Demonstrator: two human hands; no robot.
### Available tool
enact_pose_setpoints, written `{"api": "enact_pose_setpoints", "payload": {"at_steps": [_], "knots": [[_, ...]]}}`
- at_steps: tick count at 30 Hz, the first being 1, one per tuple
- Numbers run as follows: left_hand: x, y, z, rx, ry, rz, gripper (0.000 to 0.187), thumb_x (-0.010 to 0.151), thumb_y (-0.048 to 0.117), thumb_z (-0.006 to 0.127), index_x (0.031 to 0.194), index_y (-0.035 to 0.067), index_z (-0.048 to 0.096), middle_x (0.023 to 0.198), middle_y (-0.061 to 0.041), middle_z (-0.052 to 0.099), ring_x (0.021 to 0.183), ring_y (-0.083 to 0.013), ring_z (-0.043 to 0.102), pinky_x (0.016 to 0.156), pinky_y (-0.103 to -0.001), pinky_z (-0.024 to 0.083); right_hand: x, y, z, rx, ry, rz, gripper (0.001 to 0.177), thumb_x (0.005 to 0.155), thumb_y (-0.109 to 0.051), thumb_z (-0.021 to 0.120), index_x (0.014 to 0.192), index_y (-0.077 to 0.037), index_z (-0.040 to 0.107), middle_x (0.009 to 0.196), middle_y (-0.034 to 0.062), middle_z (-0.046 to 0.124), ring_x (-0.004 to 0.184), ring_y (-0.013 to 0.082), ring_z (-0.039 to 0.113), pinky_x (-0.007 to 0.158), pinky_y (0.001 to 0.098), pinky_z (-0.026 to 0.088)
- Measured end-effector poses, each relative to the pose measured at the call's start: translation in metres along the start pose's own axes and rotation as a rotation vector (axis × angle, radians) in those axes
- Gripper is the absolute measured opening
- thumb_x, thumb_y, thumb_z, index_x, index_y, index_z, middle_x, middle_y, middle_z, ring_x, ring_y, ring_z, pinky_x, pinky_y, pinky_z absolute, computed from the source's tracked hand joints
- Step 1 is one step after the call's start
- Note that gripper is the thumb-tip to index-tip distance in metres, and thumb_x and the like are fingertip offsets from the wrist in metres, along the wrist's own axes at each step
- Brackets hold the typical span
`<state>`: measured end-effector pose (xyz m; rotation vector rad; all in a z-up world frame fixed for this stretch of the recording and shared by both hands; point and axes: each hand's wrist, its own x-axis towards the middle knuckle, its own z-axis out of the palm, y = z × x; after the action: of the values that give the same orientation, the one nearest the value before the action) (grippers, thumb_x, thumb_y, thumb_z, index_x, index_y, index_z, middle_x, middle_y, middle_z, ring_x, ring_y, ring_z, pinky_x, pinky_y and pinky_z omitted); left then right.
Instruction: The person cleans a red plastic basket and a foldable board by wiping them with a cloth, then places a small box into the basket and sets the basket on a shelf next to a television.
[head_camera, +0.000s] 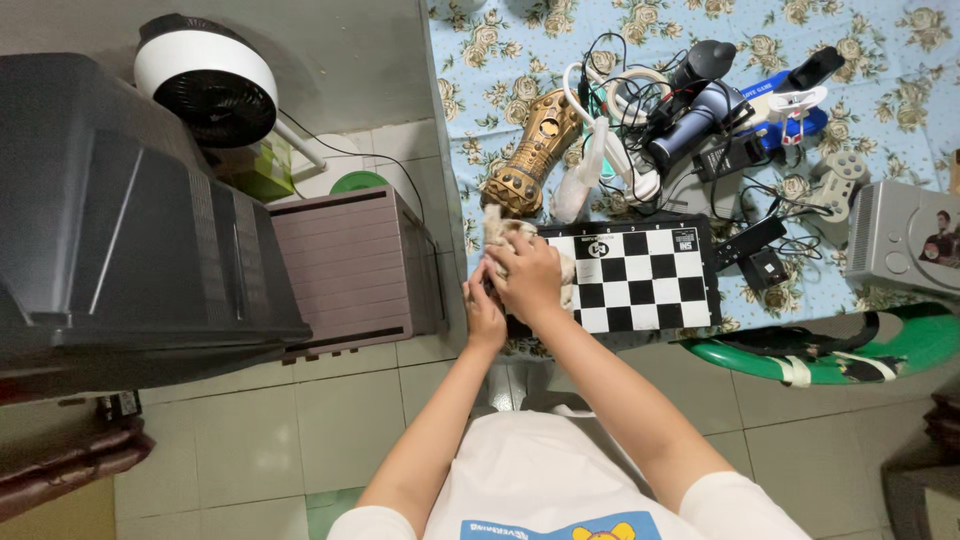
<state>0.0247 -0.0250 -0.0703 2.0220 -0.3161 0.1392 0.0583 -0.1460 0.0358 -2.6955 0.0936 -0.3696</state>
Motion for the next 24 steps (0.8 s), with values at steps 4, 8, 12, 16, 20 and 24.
{"api": "enact_pose_setpoints", "payload": {"at_steps": [4, 8, 12, 16, 20, 24], "knots": [[-0.006, -0.003, 0.004, -0.051, 0.073, -0.126, 0.053, 0.1, 0.002, 0.053, 0.151, 0.001, 0.037, 0.155, -0.01, 0.048, 0.136, -0.0301, 0.05, 0.116, -0.043, 0.033, 0.011, 0.007, -0.006, 0.181, 0.005, -0.122, 0.017, 0.083, -0.031, 0.075, 0.099, -0.026, 0.081, 0.114, 0.0002, 0.072, 0.098, 0.0278, 0.061, 0.085, 0.0429, 0.048], [-0.001, 0.022, -0.006, 0.239, 0.124, -0.105, 0.063, 0.087, 0.003, 0.06, 0.147, 0.002, 0.04, 0.151, -0.01, 0.051, 0.133, -0.0306, 0.041, 0.112, -0.047, 0.021, -0.013, 0.058, -0.027, 0.003, -0.005, -0.024, 0.018, 0.084, -0.033, 0.077, 0.099, -0.024, 0.08, 0.116, 0.0037, 0.071, 0.104, 0.0298, 0.06, 0.086, 0.0441, 0.046], [0.002, 0.029, -0.01, 0.199, 0.07, -0.131, 0.063, 0.092, 0.004, 0.057, 0.152, 0.0, 0.038, 0.152, -0.011, 0.05, 0.14, -0.0287, 0.038, 0.114, -0.049, 0.017, -0.029, 0.129, -0.057, -0.226, -0.089, 0.124, 0.021, 0.087, -0.031, 0.073, 0.106, -0.022, 0.079, 0.123, 0.004, 0.07, 0.111, 0.0283, 0.059, 0.096, 0.0459, 0.045], [0.001, 0.018, -0.007, 0.241, 0.043, -0.092, 0.053, 0.096, 0.009, 0.053, 0.147, -0.001, 0.039, 0.156, -0.008, 0.054, 0.139, -0.0285, 0.039, 0.116, -0.047, 0.017, -0.026, 0.124, -0.049, -0.249, 0.073, 0.32, 0.028, 0.091, -0.033, 0.073, 0.116, -0.021, 0.076, 0.121, 0.0083, 0.068, 0.115, 0.0316, 0.056, 0.096, 0.0476, 0.044], [-0.006, 0.008, -0.001, 0.197, 0.054, -0.097, 0.049, 0.098, 0.007, 0.051, 0.145, -0.001, 0.04, 0.154, -0.009, 0.057, 0.14, -0.0278, 0.041, 0.117, -0.046, 0.017, -0.013, 0.042, -0.008, -0.104, -0.104, 0.148, 0.027, 0.09, -0.035, 0.075, 0.114, -0.022, 0.072, 0.11, 0.008, 0.066, 0.106, 0.0288, 0.057, 0.092, 0.0472, 0.045], [-0.01, 0.001, 0.003, 0.226, 0.074, -0.132, 0.052, 0.097, 0.001, 0.05, 0.148, 0.0, 0.039, 0.149, -0.017, 0.056, 0.146, -0.0286, 0.04, 0.12, -0.047, 0.018, 0.015, -0.009, 0.003, 0.038, -0.049, -0.139, 0.052, 0.071, -0.024, 0.076, 0.123, -0.021, 0.075, 0.113, 0.006, 0.066, 0.104, 0.0304, 0.057, 0.089, 0.045, 0.046]]}}
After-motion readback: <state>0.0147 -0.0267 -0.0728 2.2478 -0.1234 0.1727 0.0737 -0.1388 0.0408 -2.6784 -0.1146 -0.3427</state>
